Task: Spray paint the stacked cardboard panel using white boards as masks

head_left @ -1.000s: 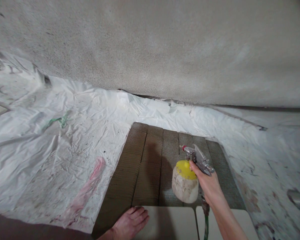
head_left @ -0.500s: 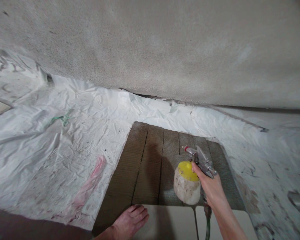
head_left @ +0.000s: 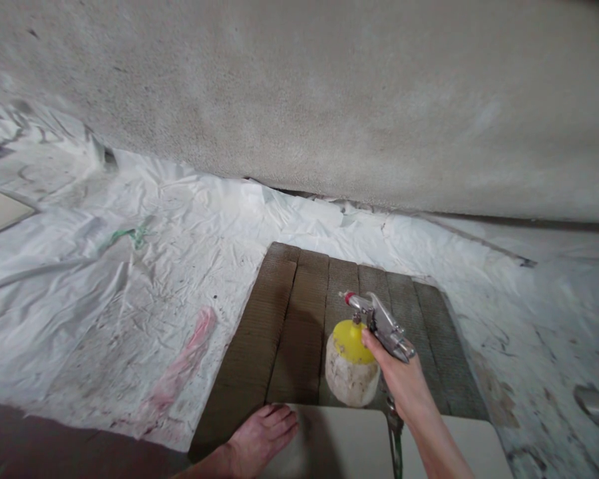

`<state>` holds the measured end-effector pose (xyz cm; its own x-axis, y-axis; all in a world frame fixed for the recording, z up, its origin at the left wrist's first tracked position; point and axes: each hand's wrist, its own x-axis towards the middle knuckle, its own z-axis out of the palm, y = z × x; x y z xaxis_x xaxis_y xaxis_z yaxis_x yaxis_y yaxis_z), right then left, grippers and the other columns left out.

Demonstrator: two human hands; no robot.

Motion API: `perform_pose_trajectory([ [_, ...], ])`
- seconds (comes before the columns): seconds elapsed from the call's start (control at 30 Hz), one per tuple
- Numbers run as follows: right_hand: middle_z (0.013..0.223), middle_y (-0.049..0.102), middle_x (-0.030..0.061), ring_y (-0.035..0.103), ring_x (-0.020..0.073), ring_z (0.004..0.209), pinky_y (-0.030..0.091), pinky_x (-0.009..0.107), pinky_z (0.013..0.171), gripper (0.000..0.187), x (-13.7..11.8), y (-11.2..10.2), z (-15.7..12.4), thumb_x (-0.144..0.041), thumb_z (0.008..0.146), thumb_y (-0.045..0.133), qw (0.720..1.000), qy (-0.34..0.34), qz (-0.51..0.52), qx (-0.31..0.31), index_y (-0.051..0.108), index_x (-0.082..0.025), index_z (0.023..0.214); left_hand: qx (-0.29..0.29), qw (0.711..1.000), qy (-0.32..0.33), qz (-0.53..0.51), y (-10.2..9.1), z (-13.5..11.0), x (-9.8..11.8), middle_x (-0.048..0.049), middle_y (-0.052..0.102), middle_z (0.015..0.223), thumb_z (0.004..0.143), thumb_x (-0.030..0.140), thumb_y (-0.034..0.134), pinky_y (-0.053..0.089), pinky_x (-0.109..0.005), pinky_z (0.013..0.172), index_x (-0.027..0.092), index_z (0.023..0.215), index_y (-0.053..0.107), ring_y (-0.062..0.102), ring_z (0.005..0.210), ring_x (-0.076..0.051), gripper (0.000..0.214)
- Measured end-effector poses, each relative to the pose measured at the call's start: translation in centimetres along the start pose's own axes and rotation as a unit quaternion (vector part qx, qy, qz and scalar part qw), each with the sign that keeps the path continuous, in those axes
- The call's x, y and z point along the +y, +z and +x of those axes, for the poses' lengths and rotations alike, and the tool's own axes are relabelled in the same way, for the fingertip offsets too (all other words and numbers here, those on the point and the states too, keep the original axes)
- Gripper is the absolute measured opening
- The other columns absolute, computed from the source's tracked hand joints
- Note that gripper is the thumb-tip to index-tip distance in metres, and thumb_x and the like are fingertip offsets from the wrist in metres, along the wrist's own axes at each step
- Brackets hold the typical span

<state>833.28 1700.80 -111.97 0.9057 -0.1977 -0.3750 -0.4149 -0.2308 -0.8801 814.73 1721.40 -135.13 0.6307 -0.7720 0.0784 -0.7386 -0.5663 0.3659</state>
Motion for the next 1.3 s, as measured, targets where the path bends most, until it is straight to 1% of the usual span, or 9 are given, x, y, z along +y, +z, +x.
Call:
perform_pose_trajectory([
  [0.13, 0.097, 0.074, 0.0057, 0.067, 0.0230, 0.085, 0.052, 0.033, 0.078, 0.043, 0.3, 0.4, -0.1, -0.044, 0.066, 0.079, 1.000, -0.014, -0.005, -0.012, 0.072, -0.018, 0.100, -0.014, 1.000, -0.001, -0.004, 0.1, 0.1, 0.0, -0.0039, 0.052, 0.139, 0.091, 0.024, 0.050, 0.032, -0.032, 0.104, 0.020, 0.136, 0.046, 0.042, 0.126, -0.019, 0.046],
  [0.27, 0.092, 0.074, 0.0063, 0.067, 0.0238, 0.085, 0.052, 0.034, 0.078, 0.042, 0.2, 0.5, -0.5, -0.046, 0.067, 0.077, 0.999, -0.033, -0.005, -0.008, 0.073, -0.017, 0.096, -0.021, 1.000, -0.004, 0.001, 1.0, -0.1, 0.0, -0.0051, 0.054, 0.137, 0.085, 0.011, 0.052, 0.031, -0.031, 0.105, 0.019, 0.135, 0.048, 0.043, 0.126, -0.019, 0.051],
  [0.43, 0.082, 0.074, 0.0068, 0.066, 0.0235, 0.076, 0.052, 0.034, 0.072, 0.043, 0.3, -0.5, -0.7, -0.050, 0.065, 0.077, 0.998, -0.028, -0.019, 0.051, 0.073, -0.015, 0.089, -0.006, 1.000, -0.006, 0.022, 1.9, -0.2, 0.0, -0.0039, 0.056, 0.135, 0.075, -0.001, 0.049, 0.032, -0.031, 0.103, 0.018, 0.137, 0.046, 0.046, 0.123, -0.019, 0.065],
  [0.73, 0.080, 0.073, 0.0060, 0.066, 0.0229, 0.076, 0.053, 0.033, 0.072, 0.040, 1.2, -3.3, -1.0, -0.048, 0.059, 0.081, 0.992, -0.012, -0.003, 0.127, 0.073, -0.015, 0.082, -0.027, 0.999, -0.011, 0.023, 1.5, -0.1, 0.3, -0.0040, 0.057, 0.134, 0.072, -0.003, 0.048, 0.033, -0.033, 0.101, 0.018, 0.135, 0.047, 0.049, 0.121, -0.020, 0.067],
  [0.87, 0.083, 0.074, 0.0074, 0.068, 0.0250, 0.079, 0.055, 0.035, 0.072, 0.041, 1.2, -3.4, -2.1, -0.048, 0.059, 0.081, 0.990, -0.006, 0.006, 0.140, 0.074, -0.015, 0.083, -0.018, 1.000, -0.016, 0.010, 2.2, -0.1, 0.2, -0.0043, 0.055, 0.135, 0.078, 0.001, 0.049, 0.030, -0.033, 0.104, 0.020, 0.135, 0.047, 0.045, 0.125, -0.019, 0.060],
  [1.0, 0.086, 0.075, 0.0065, 0.068, 0.0241, 0.083, 0.054, 0.033, 0.075, 0.040, 1.5, -2.9, -3.9, -0.047, 0.061, 0.080, 0.992, -0.004, -0.002, 0.127, 0.074, -0.017, 0.087, -0.013, 1.000, -0.020, -0.009, 2.1, 0.1, 0.0, -0.0048, 0.055, 0.135, 0.086, 0.008, 0.049, 0.029, -0.034, 0.106, 0.022, 0.135, 0.048, 0.042, 0.128, -0.019, 0.051],
  [1.1, 0.088, 0.074, 0.0065, 0.067, 0.0230, 0.083, 0.053, 0.032, 0.077, 0.043, 2.0, -2.0, -5.3, -0.047, 0.062, 0.080, 0.993, -0.013, 0.005, 0.117, 0.074, -0.016, 0.092, -0.015, 0.999, -0.020, -0.026, 1.6, 0.5, -0.2, -0.0076, 0.054, 0.135, 0.091, 0.020, 0.050, 0.031, -0.035, 0.106, 0.020, 0.135, 0.048, 0.042, 0.127, -0.020, 0.043],
  [1.17, 0.093, 0.074, 0.0075, 0.067, 0.0231, 0.085, 0.053, 0.033, 0.078, 0.046, 2.2, -1.3, -6.4, -0.047, 0.064, 0.079, 0.994, -0.007, 0.013, 0.110, 0.073, -0.015, 0.096, -0.001, 0.999, -0.016, -0.040, 1.3, 0.7, -0.2, -0.0072, 0.054, 0.135, 0.094, 0.026, 0.048, 0.031, -0.035, 0.105, 0.020, 0.134, 0.049, 0.043, 0.127, -0.021, 0.041],
  [1.3, 0.096, 0.073, 0.0082, 0.066, 0.0226, 0.085, 0.052, 0.032, 0.080, 0.045, 2.5, 0.3, -8.8, -0.047, 0.066, 0.078, 0.995, -0.018, 0.006, 0.095, 0.071, -0.016, 0.098, 0.017, 0.998, -0.008, -0.065, 0.8, 1.0, -0.5, -0.0070, 0.051, 0.139, 0.093, 0.030, 0.049, 0.030, -0.036, 0.107, 0.019, 0.140, 0.043, 0.040, 0.129, -0.022, 0.048],
])
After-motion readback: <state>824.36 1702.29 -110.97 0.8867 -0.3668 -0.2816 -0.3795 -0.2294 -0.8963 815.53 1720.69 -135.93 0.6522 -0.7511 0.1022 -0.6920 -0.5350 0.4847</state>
